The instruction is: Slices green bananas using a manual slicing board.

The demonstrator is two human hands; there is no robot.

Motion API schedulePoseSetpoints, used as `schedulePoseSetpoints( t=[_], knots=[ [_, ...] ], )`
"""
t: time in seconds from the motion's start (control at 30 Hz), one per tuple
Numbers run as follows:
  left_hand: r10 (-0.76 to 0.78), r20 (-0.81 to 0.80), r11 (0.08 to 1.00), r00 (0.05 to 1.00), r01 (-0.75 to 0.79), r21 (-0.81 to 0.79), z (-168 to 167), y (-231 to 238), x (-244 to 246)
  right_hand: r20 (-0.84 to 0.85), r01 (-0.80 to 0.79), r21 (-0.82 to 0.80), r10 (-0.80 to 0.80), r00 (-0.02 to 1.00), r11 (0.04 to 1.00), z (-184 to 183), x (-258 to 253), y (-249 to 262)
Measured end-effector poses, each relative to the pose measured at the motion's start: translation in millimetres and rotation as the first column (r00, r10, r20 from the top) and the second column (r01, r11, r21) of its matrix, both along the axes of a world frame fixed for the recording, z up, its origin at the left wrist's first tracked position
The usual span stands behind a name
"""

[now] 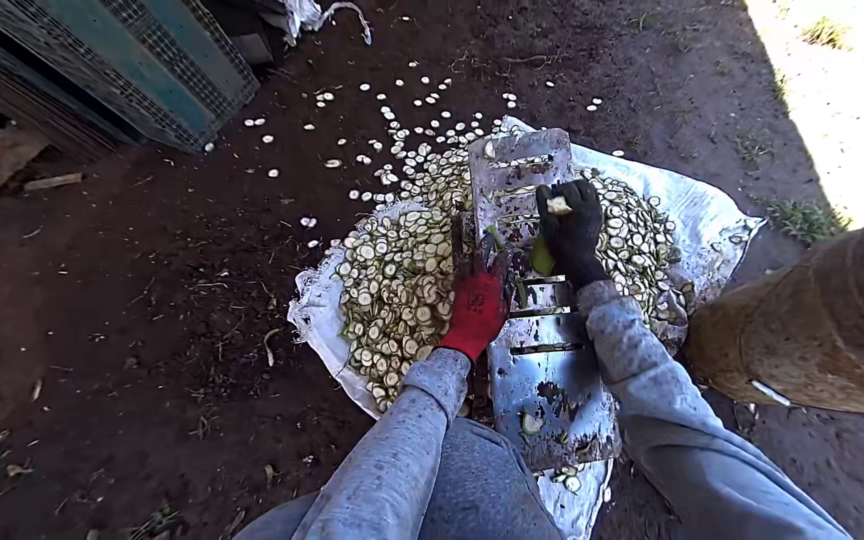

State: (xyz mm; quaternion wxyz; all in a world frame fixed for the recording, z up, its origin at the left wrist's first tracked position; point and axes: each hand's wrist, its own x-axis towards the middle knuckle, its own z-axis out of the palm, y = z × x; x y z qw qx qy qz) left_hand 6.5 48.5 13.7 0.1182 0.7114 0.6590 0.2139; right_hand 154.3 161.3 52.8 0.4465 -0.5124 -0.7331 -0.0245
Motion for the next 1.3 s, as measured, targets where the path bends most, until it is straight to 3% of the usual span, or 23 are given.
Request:
schedulePoseSetpoints(
  t=[0.07, 0.13, 0.3, 0.37, 0.43, 0.53, 0.63, 0.7, 0.87, 0.93, 1.0, 1.07, 1.2, 1.23, 1.3],
  knots=[
    [0.001, -0.012, 1.0, 1.0, -0.001, 0.006, 1.8, 0.7, -1.7, 0.055, 0.032, 0.028, -0.033, 0.998, 0.999, 11.1, -11.4, 42.9],
    [-0.002, -0.017, 1.0, 1.0, 0.002, -0.011, 2.9, -0.3, -2.6, 0.034, 0.052, 0.047, -0.053, 0.998, 0.998, 10.7, -12.0, 34.3],
    [0.001, -0.032, 1.0, 0.999, -0.002, -0.027, 2.5, -3.4, 1.4, -0.083, -0.021, 0.033, 0.024, 0.996, 0.999, -27.3, 33.5, -144.9],
    [0.008, -0.025, 0.999, 1.0, -0.009, -0.035, 4.7, -0.3, 2.7, -0.057, -0.035, 0.079, 0.04, 0.998, 0.996, -32.3, 40.1, -175.6],
    [0.005, -0.006, 1.0, 1.0, -0.005, -0.024, 2.7, -5.3, 2.9, -0.038, -0.039, 0.125, 0.044, 0.998, 0.991, -33.2, 33.8, -148.4],
    [-0.004, -0.013, 1.0, 1.0, 0.004, -0.026, 3.5, -4.3, 0.9, 0.058, -0.032, 0.147, 0.024, 0.998, 0.989, -14.4, 6.4, -40.1],
    [-0.003, -0.034, 1.0, 0.999, 0.002, -0.022, 5.1, -3.2, -1.3, 0.145, 0.018, 0.064, -0.027, 0.989, 0.998, 8.4, -17.0, 30.3],
    [-0.008, -0.044, 1.0, 0.999, 0.008, -0.012, 5.2, -3.7, -2.3, 0.135, 0.017, 0.065, -0.026, 0.99, 0.998, 7.8, -15.4, 18.2],
    [-0.001, -0.028, 1.0, 1.0, 0.001, -0.004, 7.5, -2.1, 1.9, 0.035, -0.05, 0.119, 0.046, 0.998, 0.992, -37.3, 34.7, -151.1],
    [0.003, -0.023, 1.0, 1.0, -0.003, -0.031, 12.9, 0.7, 2.2, 0.057, -0.076, 0.144, 0.068, 0.996, 0.987, -43.5, 40.4, -174.7],
    [-0.005, -0.006, 0.999, 1.0, 0.004, -0.036, 11.0, -5.8, 1.9, 0.097, -0.077, 0.126, 0.065, 0.993, 0.989, -42.6, 35.1, -146.3],
    [-0.017, 0.002, 1.0, 1.0, 0.017, -0.026, 10.2, -7.1, -0.2, 0.195, -0.09, 0.011, 0.086, 0.977, 0.996, -23.7, 19.5, -84.1],
    [-0.018, -0.016, 0.999, 1.0, 0.018, -0.033, 10.1, -7.1, 0.0, 0.332, 0.059, -0.115, -0.017, 0.943, 0.992, 13.4, -13.6, 30.5],
    [-0.02, -0.027, 0.999, 0.999, 0.019, -0.039, 10.6, -7.9, -1.9, 0.32, 0.063, -0.136, -0.017, 0.947, 0.989, 14.7, -17.1, 34.7],
    [-0.029, -0.02, 0.999, 0.999, 0.029, -0.029, 10.8, -9.7, -2.5, 0.223, 0.023, -0.159, 0.013, 0.975, 0.987, 6.6, -8.1, -3.5]
  ],
)
